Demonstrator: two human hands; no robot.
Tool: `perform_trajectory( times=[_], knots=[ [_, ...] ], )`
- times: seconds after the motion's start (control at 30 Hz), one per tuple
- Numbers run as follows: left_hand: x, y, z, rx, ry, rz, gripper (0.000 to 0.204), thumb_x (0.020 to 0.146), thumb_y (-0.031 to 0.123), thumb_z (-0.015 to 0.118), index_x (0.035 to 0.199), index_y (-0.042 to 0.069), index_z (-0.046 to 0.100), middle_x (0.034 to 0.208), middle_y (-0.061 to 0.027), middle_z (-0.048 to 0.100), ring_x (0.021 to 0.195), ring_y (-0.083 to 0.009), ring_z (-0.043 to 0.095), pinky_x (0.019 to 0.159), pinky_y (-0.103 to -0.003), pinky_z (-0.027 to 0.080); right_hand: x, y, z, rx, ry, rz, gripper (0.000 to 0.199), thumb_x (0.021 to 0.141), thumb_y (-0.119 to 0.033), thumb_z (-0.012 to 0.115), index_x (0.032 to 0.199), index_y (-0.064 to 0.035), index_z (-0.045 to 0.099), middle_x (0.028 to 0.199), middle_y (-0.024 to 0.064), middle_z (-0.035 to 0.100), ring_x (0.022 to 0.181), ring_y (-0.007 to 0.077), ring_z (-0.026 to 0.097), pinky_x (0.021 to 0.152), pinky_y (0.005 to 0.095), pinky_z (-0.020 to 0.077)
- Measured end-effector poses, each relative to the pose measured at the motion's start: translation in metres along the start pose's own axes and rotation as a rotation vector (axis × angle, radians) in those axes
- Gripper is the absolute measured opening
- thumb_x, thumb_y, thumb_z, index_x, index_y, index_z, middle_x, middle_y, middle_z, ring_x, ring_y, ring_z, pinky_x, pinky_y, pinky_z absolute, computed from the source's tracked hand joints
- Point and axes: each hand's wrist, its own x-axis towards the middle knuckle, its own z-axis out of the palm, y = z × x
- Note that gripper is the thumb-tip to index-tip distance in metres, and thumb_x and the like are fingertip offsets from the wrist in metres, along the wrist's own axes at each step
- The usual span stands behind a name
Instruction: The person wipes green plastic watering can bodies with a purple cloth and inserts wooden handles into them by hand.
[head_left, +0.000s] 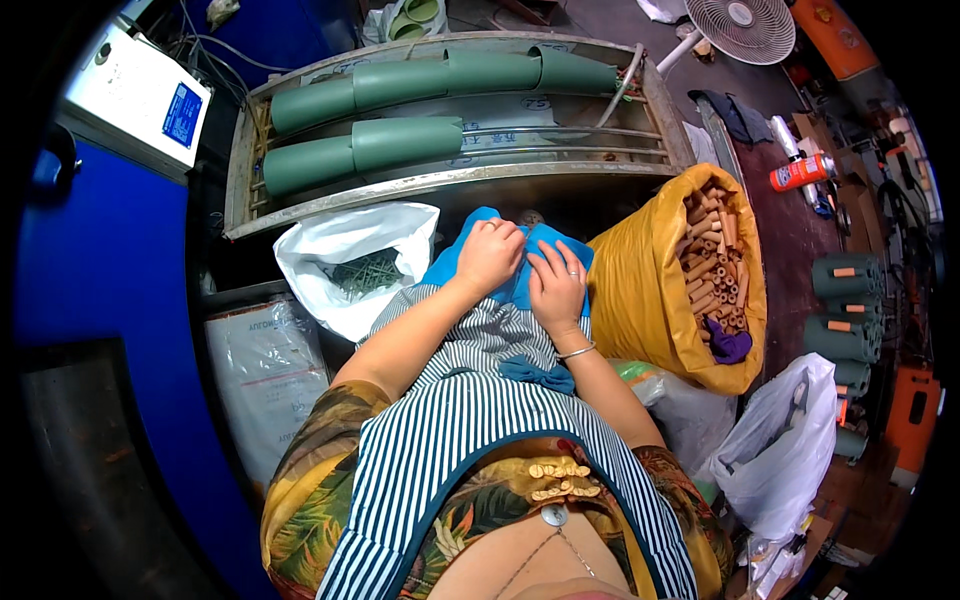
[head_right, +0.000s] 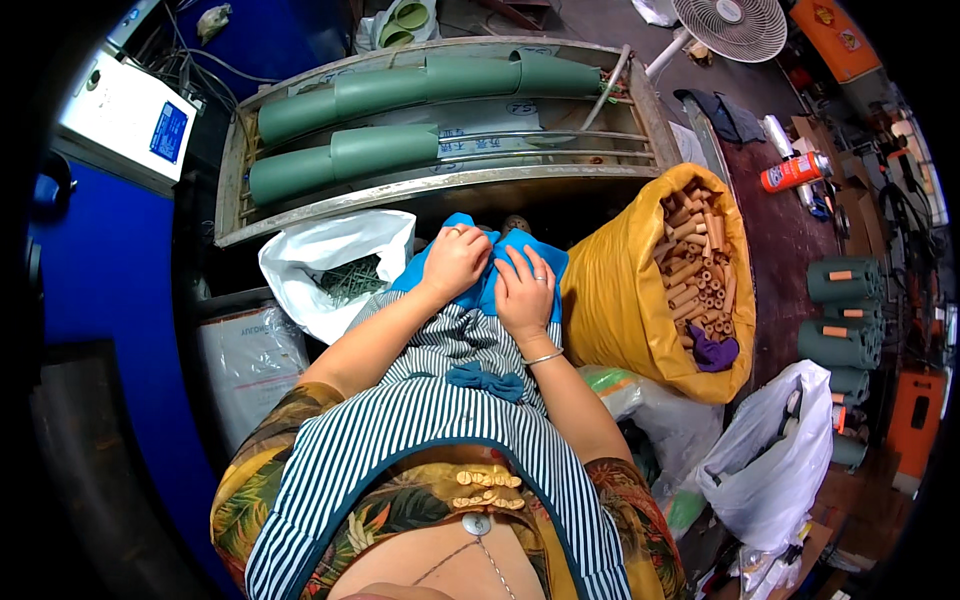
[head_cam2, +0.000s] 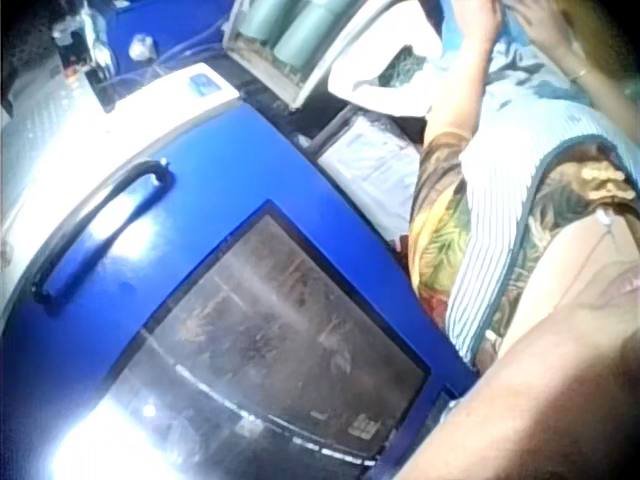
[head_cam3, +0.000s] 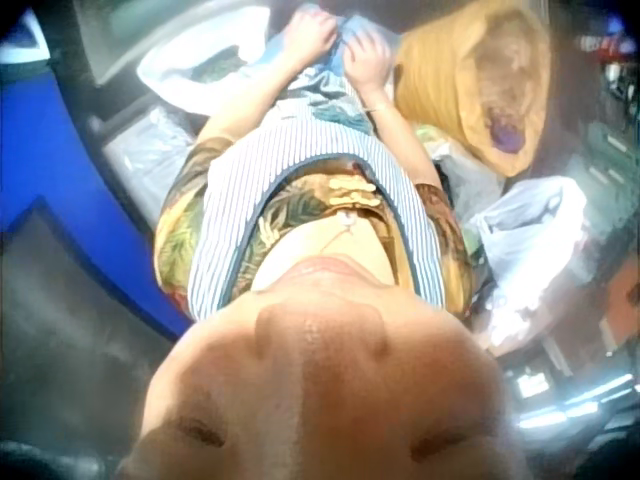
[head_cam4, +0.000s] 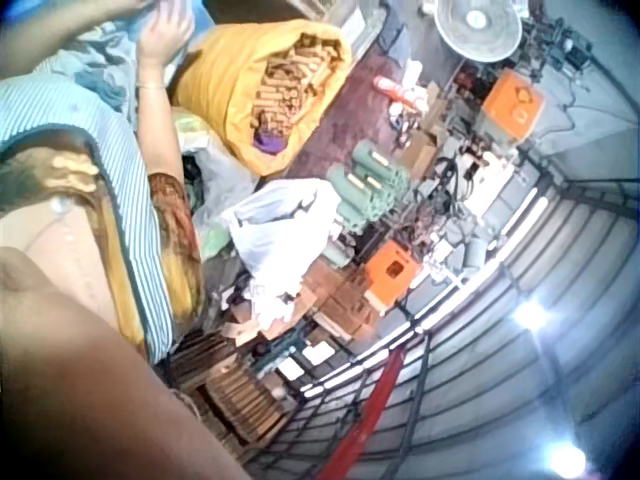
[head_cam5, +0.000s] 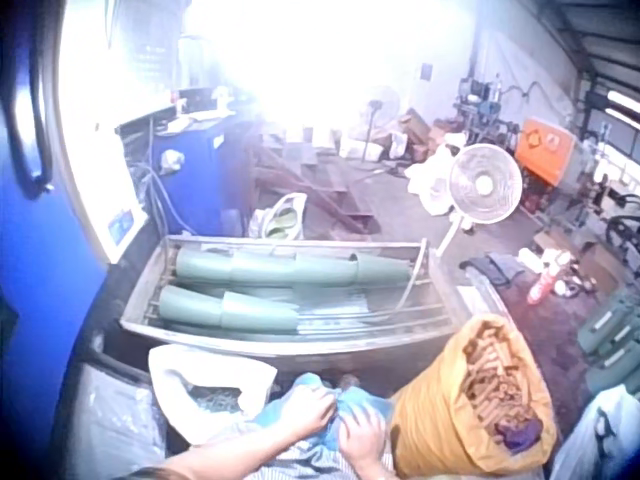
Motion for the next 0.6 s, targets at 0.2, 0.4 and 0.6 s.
perform_trajectory(
  times=[0.2,0.4,0.6],
  knots=[
    [0.011,-0.002,0.002,0.077,-0.073,-0.009,0.010,0.082,0.019,0.065,0.083,0.009,0.062,0.088,-0.0056,0.061,0.092,-0.0252,0.059,0.082,-0.040,0.043,0.004,0.007,-0.003,0.049,-0.023,0.033,0.022,0.084,-0.016,0.062,0.104,-0.0118,0.071,0.128,0.0039,0.062,0.126,0.0285,0.050,0.106,0.0461,0.0349],
    [0.012,-0.012,-0.006,0.092,-0.043,-0.068,0.009,0.081,0.018,0.067,0.082,0.011,0.063,0.086,-0.0031,0.062,0.088,-0.0239,0.060,0.079,-0.038,0.043,0.009,0.005,-0.002,0.077,-0.031,0.026,0.022,0.084,-0.016,0.062,0.104,-0.0119,0.071,0.127,0.0038,0.063,0.125,0.0284,0.050,0.106,0.0457,0.0345],
    [0.014,-0.019,-0.005,0.047,-0.015,-0.071,0.007,0.082,0.018,0.066,0.082,0.011,0.064,0.086,-0.0027,0.064,0.086,-0.0233,0.061,0.079,-0.038,0.044,0.006,0.005,-0.001,0.063,-0.043,0.046,0.023,0.085,-0.017,0.062,0.106,-0.0120,0.071,0.127,0.0040,0.063,0.127,0.0278,0.049,0.107,0.0457,0.0340]
  ],
)
